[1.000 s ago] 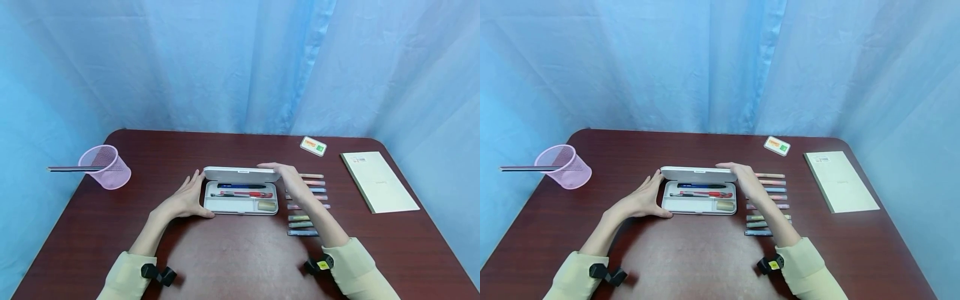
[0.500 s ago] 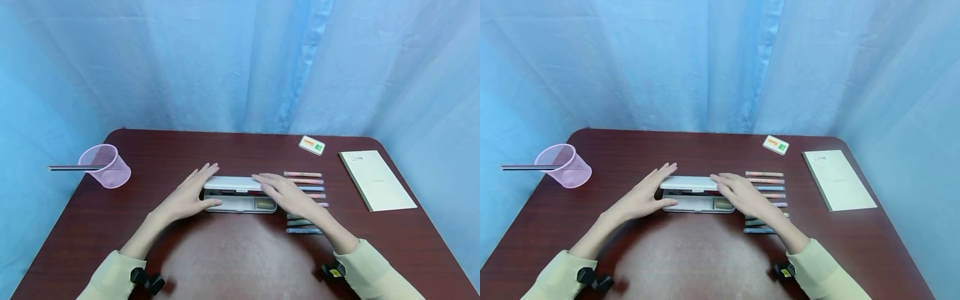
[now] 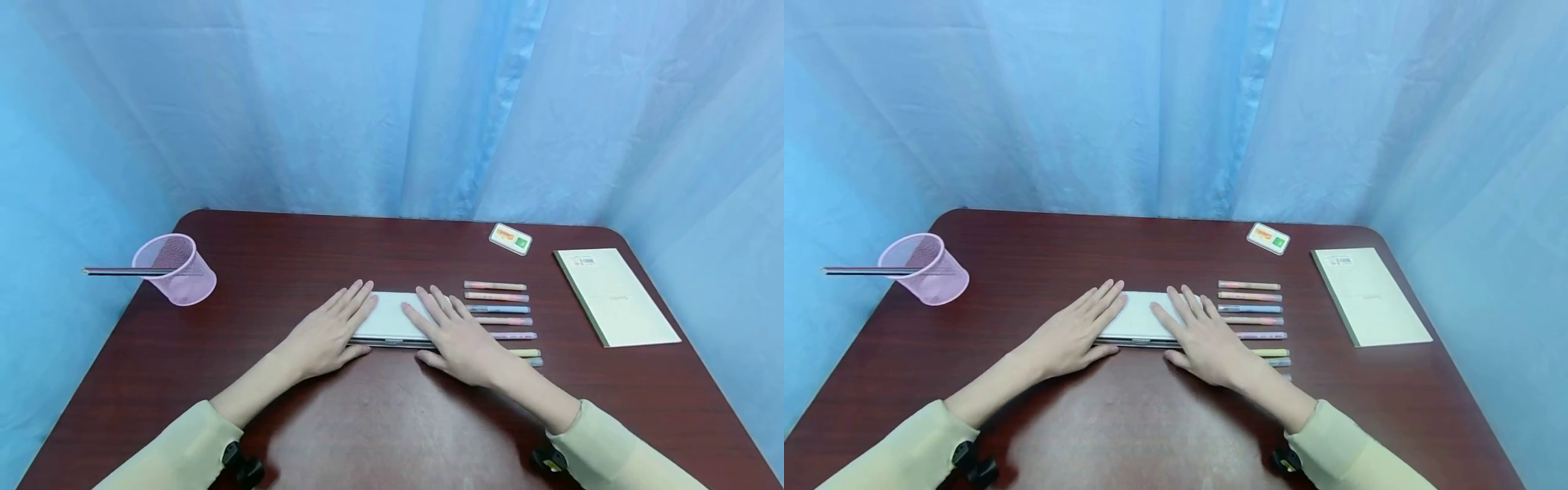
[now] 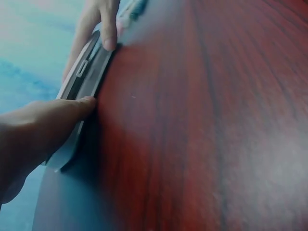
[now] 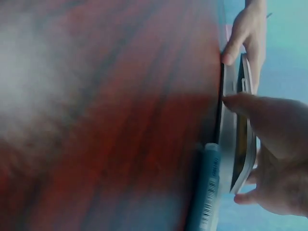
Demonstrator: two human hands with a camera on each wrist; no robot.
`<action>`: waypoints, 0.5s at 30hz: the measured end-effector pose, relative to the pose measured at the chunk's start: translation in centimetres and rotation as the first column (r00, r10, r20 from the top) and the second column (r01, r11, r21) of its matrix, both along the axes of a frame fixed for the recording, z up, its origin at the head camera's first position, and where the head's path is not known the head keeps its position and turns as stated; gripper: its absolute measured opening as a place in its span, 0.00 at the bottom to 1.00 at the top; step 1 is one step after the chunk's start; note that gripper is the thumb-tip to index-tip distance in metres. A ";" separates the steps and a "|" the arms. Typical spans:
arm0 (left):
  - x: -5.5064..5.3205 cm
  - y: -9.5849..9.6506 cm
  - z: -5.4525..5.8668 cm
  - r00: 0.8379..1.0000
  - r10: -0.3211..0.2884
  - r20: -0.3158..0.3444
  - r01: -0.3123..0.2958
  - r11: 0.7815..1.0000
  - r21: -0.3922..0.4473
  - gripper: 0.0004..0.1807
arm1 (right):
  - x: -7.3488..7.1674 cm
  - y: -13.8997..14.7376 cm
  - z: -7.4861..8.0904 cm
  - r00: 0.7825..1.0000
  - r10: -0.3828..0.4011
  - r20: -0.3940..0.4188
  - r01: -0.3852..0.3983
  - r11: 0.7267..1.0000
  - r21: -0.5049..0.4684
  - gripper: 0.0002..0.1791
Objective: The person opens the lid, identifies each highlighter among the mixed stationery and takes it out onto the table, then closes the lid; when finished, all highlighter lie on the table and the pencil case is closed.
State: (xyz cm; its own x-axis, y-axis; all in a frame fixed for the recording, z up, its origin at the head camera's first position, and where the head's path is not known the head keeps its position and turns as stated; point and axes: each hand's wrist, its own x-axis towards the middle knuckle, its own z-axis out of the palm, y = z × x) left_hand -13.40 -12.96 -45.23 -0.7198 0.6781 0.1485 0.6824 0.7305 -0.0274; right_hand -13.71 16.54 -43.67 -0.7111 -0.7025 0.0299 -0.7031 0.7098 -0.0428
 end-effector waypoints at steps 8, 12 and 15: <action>0.3 0.3 -0.6 0.999 0.017 -0.030 -0.019 0.998 -0.065 0.42 | 0.4 0.0 -1.0 0.992 0.027 -0.124 -0.021 0.998 0.054 0.42; 0.4 0.4 -0.7 0.999 0.016 -0.046 -0.020 0.997 -0.074 0.42 | 0.6 0.0 -1.1 0.989 0.023 -0.146 -0.014 0.998 0.063 0.42; 0.5 0.4 -0.8 0.998 0.017 -0.055 -0.021 0.997 -0.077 0.42 | 0.7 -0.1 -1.3 0.988 0.025 -0.150 -0.016 0.998 0.061 0.41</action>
State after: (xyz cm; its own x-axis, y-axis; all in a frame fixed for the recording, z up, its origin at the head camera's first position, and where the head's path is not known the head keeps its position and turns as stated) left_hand -12.94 -12.58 -46.04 -0.7252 0.6752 0.1347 0.6643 0.7376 -0.1211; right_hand -13.01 16.44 -44.96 -0.6869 -0.7208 0.0933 -0.7128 0.6932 0.1068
